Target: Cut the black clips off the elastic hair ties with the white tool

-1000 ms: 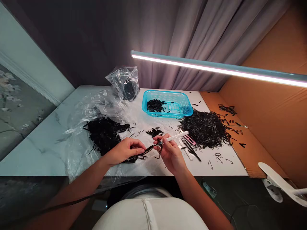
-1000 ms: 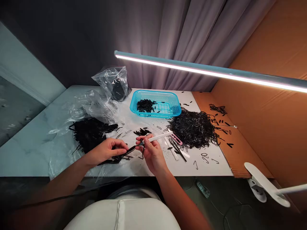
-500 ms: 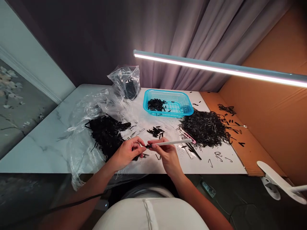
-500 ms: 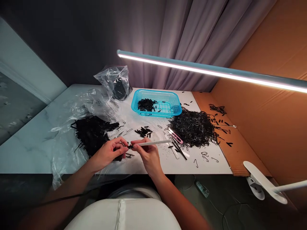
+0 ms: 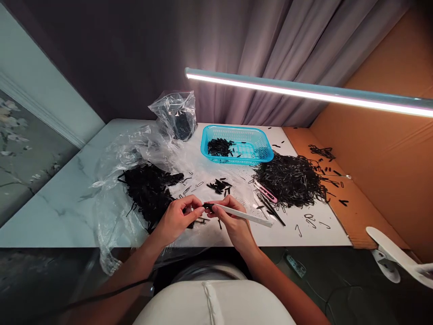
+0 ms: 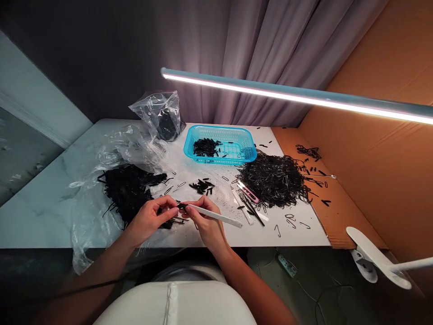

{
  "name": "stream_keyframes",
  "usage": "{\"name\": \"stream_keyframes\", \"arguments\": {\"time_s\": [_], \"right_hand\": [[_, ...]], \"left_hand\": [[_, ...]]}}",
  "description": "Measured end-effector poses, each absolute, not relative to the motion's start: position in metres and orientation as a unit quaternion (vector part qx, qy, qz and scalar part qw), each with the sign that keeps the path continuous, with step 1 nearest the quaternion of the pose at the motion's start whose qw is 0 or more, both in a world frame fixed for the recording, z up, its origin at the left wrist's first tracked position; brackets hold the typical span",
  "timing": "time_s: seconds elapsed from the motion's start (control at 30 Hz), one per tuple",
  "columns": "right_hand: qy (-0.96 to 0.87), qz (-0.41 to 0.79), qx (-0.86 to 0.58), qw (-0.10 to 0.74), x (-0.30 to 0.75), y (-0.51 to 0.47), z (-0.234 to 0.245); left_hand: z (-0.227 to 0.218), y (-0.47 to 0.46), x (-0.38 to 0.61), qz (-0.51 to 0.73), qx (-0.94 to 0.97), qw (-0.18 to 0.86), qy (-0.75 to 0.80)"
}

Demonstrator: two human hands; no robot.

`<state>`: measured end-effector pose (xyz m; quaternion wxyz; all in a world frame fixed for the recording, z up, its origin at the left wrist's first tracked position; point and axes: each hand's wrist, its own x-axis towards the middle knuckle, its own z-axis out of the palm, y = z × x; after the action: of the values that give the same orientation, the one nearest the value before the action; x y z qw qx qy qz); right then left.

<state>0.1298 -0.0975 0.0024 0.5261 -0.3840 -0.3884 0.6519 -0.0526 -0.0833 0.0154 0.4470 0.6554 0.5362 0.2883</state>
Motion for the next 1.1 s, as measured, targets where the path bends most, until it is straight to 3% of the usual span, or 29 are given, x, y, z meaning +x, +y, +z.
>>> {"name": "stream_keyframes", "arguments": {"time_s": [0.27, 0.57, 0.67, 0.73, 0.9, 1.1], "right_hand": [[-0.429, 0.635, -0.39, 0.51, 0.132, -0.095, 0.001], [-0.519, 0.511, -0.484, 0.485, 0.125, -0.099, -0.006], [-0.495, 0.52, -0.476, 0.507, 0.123, -0.098, -0.005], [-0.453, 0.569, -0.449, 0.519, 0.123, -0.096, -0.002], [-0.371, 0.641, -0.407, 0.534, 0.123, -0.093, 0.007], [-0.375, 0.634, -0.416, 0.533, 0.116, -0.098, 0.007]], "left_hand": [[0.016, -0.081, -0.051, 0.295, 0.632, 0.429, 0.575], [0.01, -0.076, -0.047, 0.329, 0.578, 0.565, 0.488], [0.007, -0.074, -0.047, 0.358, 0.538, 0.613, 0.455], [0.004, -0.074, -0.047, 0.38, 0.541, 0.576, 0.482], [0.002, -0.08, -0.048, 0.437, 0.602, 0.326, 0.583], [0.007, -0.088, -0.043, 0.415, 0.627, 0.359, 0.553]]}}
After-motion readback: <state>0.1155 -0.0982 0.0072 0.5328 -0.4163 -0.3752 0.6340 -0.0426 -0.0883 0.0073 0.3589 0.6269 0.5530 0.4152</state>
